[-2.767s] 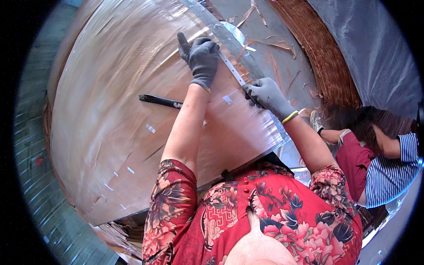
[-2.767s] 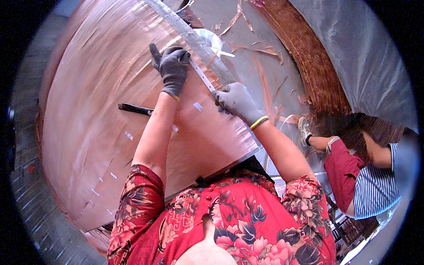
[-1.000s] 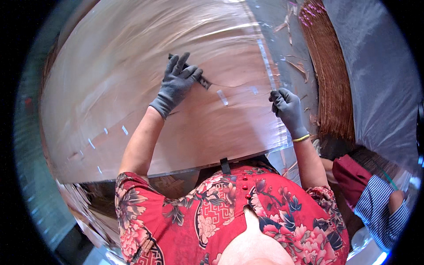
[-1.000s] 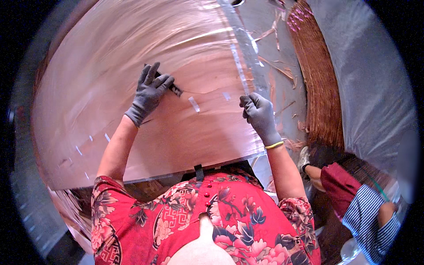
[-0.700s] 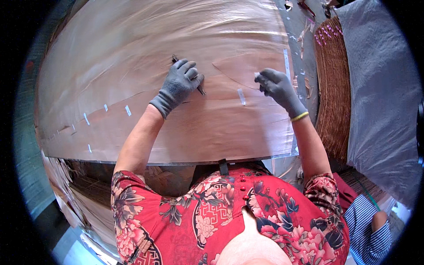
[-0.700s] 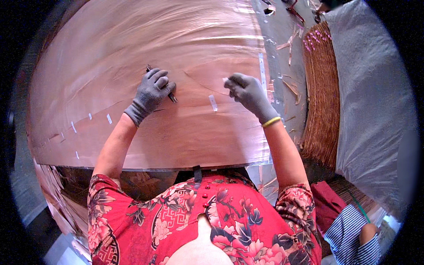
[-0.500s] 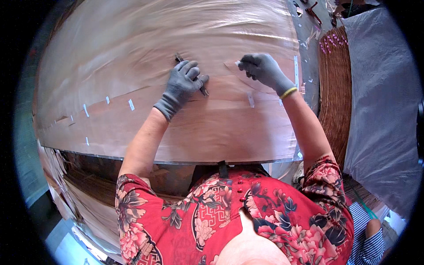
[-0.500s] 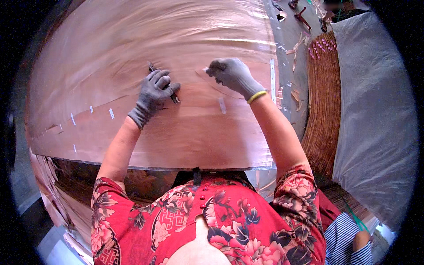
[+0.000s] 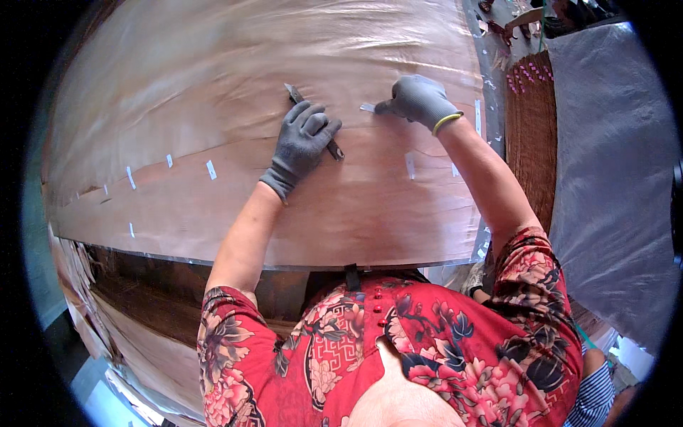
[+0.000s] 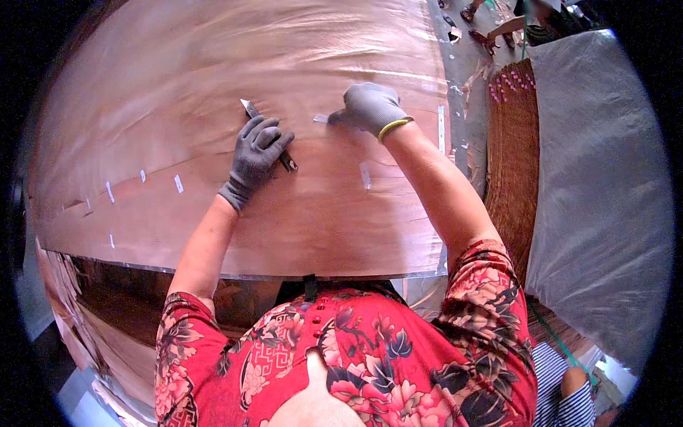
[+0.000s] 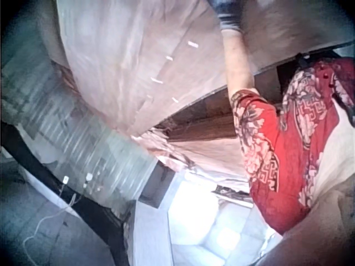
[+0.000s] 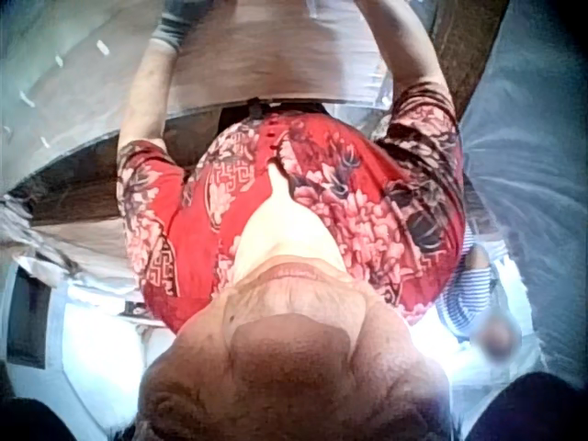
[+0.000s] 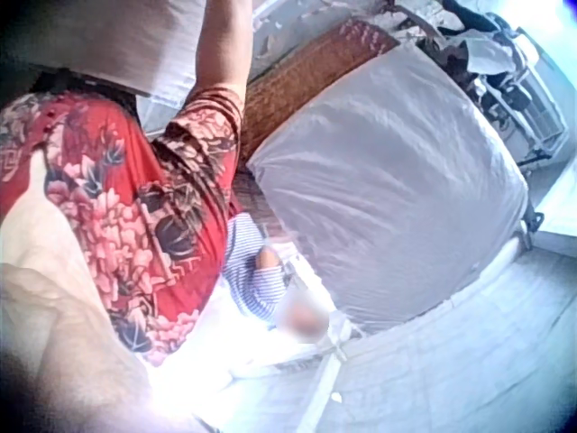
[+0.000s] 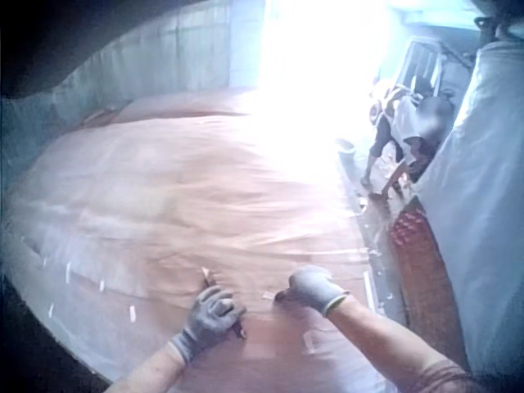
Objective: The person uses a utility knife to cut and remove strips of brown paper and tape from a large, curved wooden panel. They then peel off the remaining paper layers and place the cleaned panel onto a stack of similar panels in a workshop environment.
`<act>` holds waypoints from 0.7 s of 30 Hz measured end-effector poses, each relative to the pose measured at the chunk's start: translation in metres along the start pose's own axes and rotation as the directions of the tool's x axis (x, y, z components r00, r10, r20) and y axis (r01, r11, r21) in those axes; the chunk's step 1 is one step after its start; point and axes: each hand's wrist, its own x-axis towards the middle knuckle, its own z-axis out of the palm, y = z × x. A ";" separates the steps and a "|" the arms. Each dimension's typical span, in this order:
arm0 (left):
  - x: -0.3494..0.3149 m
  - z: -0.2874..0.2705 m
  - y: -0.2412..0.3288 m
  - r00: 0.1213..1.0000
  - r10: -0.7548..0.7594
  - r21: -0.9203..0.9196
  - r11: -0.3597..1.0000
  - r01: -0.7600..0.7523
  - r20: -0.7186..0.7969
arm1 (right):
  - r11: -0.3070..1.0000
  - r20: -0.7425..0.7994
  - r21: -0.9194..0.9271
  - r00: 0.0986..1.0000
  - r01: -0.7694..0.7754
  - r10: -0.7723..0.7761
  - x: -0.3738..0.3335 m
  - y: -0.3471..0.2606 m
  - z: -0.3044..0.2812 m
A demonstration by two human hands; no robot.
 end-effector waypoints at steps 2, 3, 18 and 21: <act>0.002 0.000 0.001 1.000 -0.003 0.009 1.000 0.004 -0.004 | 1.000 -0.119 -0.011 0.992 0.028 -0.029 -0.006 0.003 0.000; 0.005 -0.001 0.003 1.000 -0.007 0.016 1.000 0.007 -0.003 | 0.997 -0.225 -0.011 0.972 0.072 -0.072 -0.010 0.000 0.002; 0.049 0.010 0.039 0.999 -0.002 0.048 0.999 0.000 0.044 | 0.990 -0.788 0.116 0.614 0.082 0.041 -0.096 0.150 0.075; 0.050 0.014 0.036 0.997 -0.001 0.053 0.999 -0.003 0.080 | 0.983 -0.671 0.184 0.731 -0.002 0.127 -0.081 0.159 0.106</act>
